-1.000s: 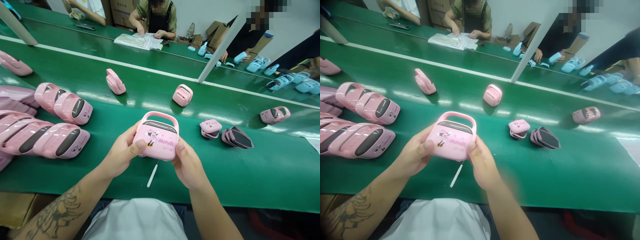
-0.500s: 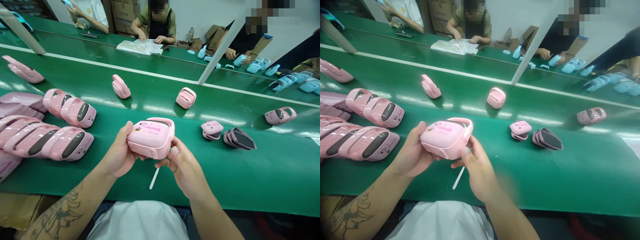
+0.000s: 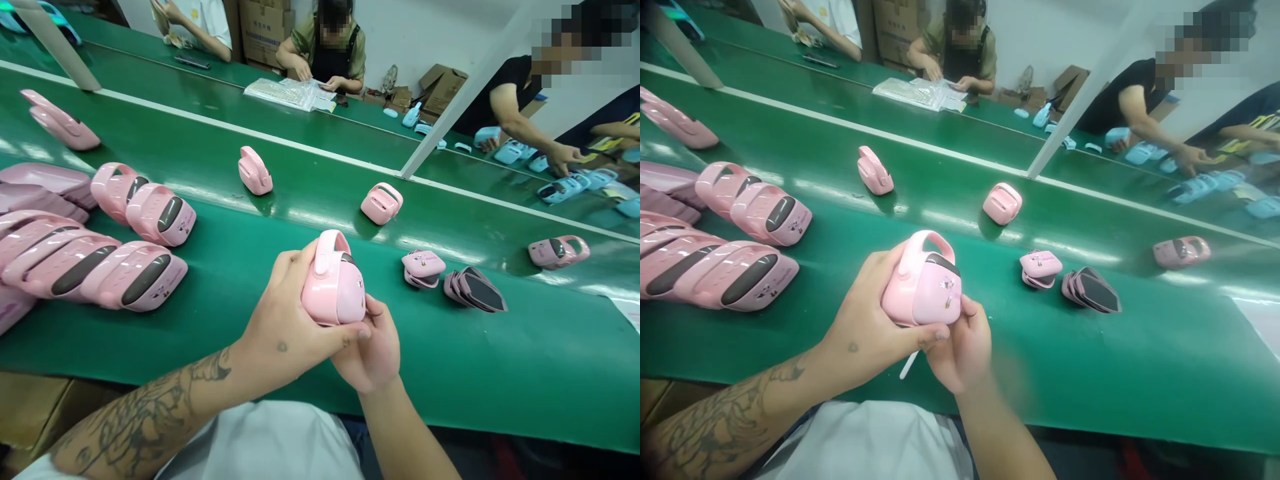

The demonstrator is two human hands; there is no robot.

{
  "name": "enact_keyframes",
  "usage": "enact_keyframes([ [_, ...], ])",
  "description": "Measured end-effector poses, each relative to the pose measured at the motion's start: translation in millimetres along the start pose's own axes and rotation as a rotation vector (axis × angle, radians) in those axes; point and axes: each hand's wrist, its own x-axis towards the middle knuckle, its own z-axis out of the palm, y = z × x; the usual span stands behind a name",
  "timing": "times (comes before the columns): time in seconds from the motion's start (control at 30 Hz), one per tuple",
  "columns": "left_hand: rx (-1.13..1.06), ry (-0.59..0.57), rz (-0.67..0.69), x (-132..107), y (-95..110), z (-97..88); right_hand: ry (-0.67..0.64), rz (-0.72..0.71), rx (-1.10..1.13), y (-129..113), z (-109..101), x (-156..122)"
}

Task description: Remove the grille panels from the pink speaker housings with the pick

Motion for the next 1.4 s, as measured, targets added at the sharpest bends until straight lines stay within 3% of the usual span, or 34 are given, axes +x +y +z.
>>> enact_keyframes([
  [0.23,0.087,0.008,0.064,2.0,0.6,6.3,-0.017,-0.063,-0.14,1.5,-5.2,2.6],
  [0.37,0.143,0.011,0.216,-0.7,-8.8,3.9,0.171,-0.343,-0.516,-5.3,-32.9,-15.3],
  [0.47,0.143,-0.164,0.423,-6.0,-19.7,8.3,0.193,-0.483,-0.861,-20.9,-59.2,-46.4],
  [0.53,0.114,-0.298,0.46,-8.9,-28.1,17.4,0.17,-0.41,-1.057,-31.2,-71.5,-67.7],
  [0.7,0.007,-0.592,0.297,-10.5,-53.6,53.9,0.271,-0.189,-1.265,-42.4,-85.9,-90.7],
  [0.83,-0.077,-0.741,0.16,-11.0,-72.4,77.2,0.215,-0.136,-1.464,-49.1,-91.2,-90.6],
  [0.93,-0.144,-0.799,0.152,-13.0,-80.0,83.8,0.096,-0.108,-1.676,-60.0,-84.9,-88.4],
  [1.07,-0.212,-0.8,0.119,-18.6,-84.8,85.0,-0.187,-0.036,-1.863,-75.1,-66.4,-77.9],
  [1.13,-0.276,-0.745,0.069,-23.0,-86.9,86.4,-0.254,0.038,-1.876,-79.3,-59.5,-72.0],
  [1.27,-0.359,-0.615,0.113,-32.5,-90.5,92.6,-0.247,0.079,-1.871,-78.7,-57.0,-69.4],
  [1.4,-0.374,-0.553,0.24,-39.1,-96.3,98.4,-0.206,-0.015,-1.864,-70.1,-61.4,-79.1],
])
